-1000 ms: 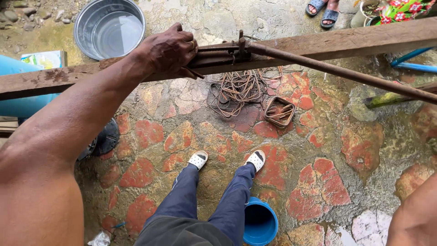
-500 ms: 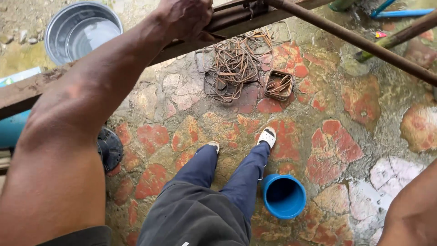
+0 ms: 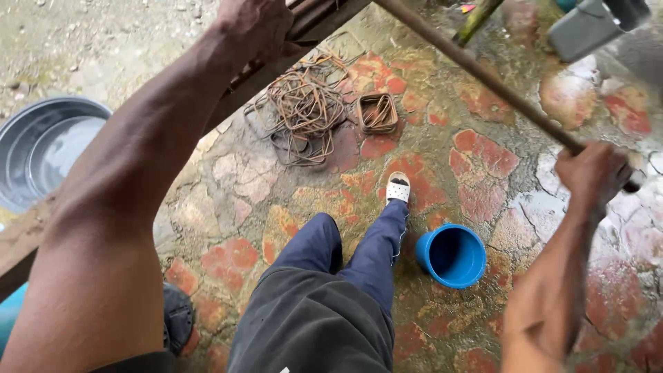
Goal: Bending metal rods into square stirrups using a manual wooden jig and a metal pipe lever.
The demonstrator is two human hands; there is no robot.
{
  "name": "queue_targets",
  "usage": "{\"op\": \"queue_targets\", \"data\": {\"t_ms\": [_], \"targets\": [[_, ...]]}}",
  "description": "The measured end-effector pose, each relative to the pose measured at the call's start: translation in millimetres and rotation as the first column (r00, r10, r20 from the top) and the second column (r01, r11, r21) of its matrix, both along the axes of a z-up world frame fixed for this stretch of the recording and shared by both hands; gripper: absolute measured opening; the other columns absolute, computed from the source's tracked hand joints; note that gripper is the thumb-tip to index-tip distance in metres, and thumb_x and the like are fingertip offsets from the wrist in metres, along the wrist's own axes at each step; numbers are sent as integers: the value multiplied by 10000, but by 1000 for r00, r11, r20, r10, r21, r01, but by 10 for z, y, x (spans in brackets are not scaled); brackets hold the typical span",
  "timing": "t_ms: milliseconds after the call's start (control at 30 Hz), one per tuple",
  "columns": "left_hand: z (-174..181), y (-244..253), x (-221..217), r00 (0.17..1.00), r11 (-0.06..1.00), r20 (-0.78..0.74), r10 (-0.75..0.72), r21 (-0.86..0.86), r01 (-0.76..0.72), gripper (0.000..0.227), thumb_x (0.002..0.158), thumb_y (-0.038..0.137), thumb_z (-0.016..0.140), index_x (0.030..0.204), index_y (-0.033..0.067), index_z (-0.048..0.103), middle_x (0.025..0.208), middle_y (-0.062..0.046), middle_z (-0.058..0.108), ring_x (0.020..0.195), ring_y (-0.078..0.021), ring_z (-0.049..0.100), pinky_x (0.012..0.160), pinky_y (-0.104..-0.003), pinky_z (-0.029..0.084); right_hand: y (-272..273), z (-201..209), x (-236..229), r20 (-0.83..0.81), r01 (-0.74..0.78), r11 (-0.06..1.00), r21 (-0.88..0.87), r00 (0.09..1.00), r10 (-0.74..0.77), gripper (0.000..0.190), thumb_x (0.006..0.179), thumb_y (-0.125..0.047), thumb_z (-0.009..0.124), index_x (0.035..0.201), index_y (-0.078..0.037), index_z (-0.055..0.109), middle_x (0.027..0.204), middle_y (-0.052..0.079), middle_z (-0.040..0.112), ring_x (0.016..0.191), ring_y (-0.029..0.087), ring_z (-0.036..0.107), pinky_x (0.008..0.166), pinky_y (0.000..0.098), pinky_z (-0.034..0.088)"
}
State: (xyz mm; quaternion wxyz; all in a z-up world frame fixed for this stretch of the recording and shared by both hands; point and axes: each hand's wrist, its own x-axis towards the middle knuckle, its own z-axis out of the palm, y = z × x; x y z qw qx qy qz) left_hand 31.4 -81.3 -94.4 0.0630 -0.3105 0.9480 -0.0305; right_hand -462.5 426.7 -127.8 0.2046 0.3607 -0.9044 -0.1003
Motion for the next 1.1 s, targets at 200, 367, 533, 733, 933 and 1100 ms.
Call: {"op": "queue_targets", "data": {"t_ms": [200,367,533,733,933,1100], "targets": [[557,470,53,953,888,292,-86,-412,206,688,893,878,503,518,304,566,419,136,448,390,-46,370,448,-247,368,620,56,2133,83,124,990,-68,990,-118,571,1209,-591,545,964,-123,764,831,139,763,857,373,706,797,472,441],[673,543,91,922,750,380,-72,-589,301,588,1133,646,347,683,288,470,599,129,337,581,-70,309,798,-270,475,525,720,3817,452,445,895,24,794,-407,615,907,-684,638,1043,-85,606,879,227,730,867,506,706,749,612,509],[600,550,106,976,979,202,-76,-172,112,583,1027,670,492,756,175,641,677,12,564,709,-164,488,915,-403,425,700,284,3176,322,298,948,-114,914,-248,576,915,-609,669,1036,-47,630,944,194,674,940,424,671,738,565,507],[557,695,165,987,976,161,-16,-213,51,379,1130,307,475,854,121,657,828,-18,625,780,-170,533,1070,-423,489,768,364,2917,185,167,969,-183,974,-133,542,910,-602,678,971,-68,606,900,166,642,888,404,653,735,530,484],[746,813,157,966,947,257,18,-315,66,329,1126,284,467,929,116,669,847,-24,654,829,-166,548,972,-356,486,864,-127,2418,388,146,966,-213,920,-53,399,971,-525,611,1012,-129,643,857,216,680,856,457,650,733,570,476],[761,804,111,978,962,204,40,-271,17,524,1039,628,451,877,181,672,920,-26,654,955,-172,576,1120,-400,449,925,-474,2137,675,119,967,-224,735,66,383,950,-544,583,1093,-189,586,975,159,730,892,475,671,706,601,485]]}}
